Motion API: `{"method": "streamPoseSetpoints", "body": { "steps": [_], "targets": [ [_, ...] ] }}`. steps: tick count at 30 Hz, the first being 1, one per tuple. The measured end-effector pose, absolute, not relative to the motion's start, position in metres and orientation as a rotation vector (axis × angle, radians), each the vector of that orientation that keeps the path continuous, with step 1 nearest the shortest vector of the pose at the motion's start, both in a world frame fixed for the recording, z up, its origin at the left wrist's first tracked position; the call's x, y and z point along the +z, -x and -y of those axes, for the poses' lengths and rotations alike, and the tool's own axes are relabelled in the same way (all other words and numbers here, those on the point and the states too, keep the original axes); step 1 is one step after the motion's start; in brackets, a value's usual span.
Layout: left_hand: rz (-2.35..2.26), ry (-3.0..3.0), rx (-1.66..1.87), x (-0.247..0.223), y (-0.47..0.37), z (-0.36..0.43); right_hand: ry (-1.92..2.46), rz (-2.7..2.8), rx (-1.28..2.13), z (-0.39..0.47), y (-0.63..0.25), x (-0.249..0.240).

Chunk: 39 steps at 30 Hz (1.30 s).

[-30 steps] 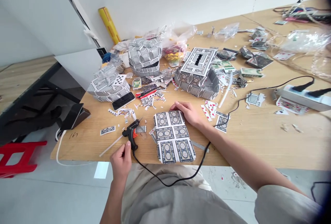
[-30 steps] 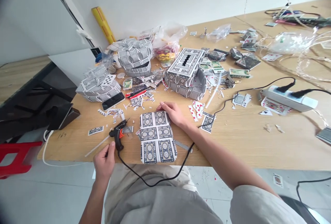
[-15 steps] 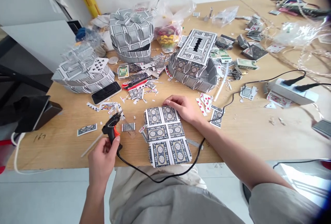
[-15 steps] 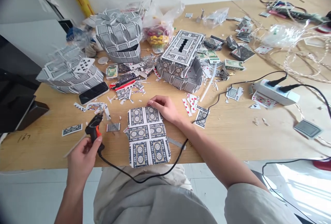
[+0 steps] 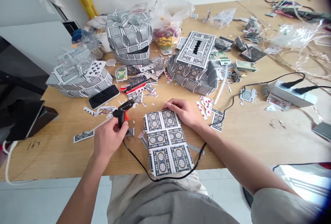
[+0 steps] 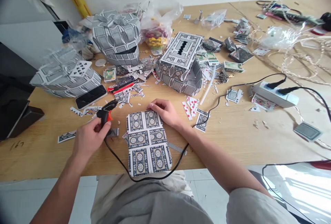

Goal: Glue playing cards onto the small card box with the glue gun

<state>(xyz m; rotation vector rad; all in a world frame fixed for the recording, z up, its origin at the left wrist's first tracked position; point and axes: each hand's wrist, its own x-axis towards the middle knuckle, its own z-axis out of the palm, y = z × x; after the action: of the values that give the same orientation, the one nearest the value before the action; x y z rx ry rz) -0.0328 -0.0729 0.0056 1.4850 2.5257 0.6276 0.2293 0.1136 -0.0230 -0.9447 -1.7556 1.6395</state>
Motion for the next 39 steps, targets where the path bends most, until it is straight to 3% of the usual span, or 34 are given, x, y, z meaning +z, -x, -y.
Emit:
{"method": "streamPoseSetpoints", "body": {
  "steps": [4,9,17,24,27,39],
  "targets": [
    [-2.616,-1.575,0.236,0.003,0.021,0.048,0.951,1.763,1.644,-0.115,-0.230,-0.024],
    [-2.609,-1.632,0.067,-0.004,0.008,0.034,0.942,1.732,1.667,-0.114,-0.230,-0.026],
    [-2.469,-1.799,0.213,0.007,0.016,0.041,1.009,1.641,1.536,-0.120,-0.230,-0.037],
    [-2.630,-2.022,0.406,0.075,0.104,0.009,1.036,1.635,1.456,-0.124,-0.224,-0.046],
    [-2.608,-2.195,0.325,0.096,0.142,-0.016,1.046,1.629,1.418,-0.124,-0.222,-0.046],
    [-2.532,-2.198,0.150,0.086,0.181,-0.052,1.141,1.611,1.297,-0.119,-0.217,-0.034]
  ]
}}
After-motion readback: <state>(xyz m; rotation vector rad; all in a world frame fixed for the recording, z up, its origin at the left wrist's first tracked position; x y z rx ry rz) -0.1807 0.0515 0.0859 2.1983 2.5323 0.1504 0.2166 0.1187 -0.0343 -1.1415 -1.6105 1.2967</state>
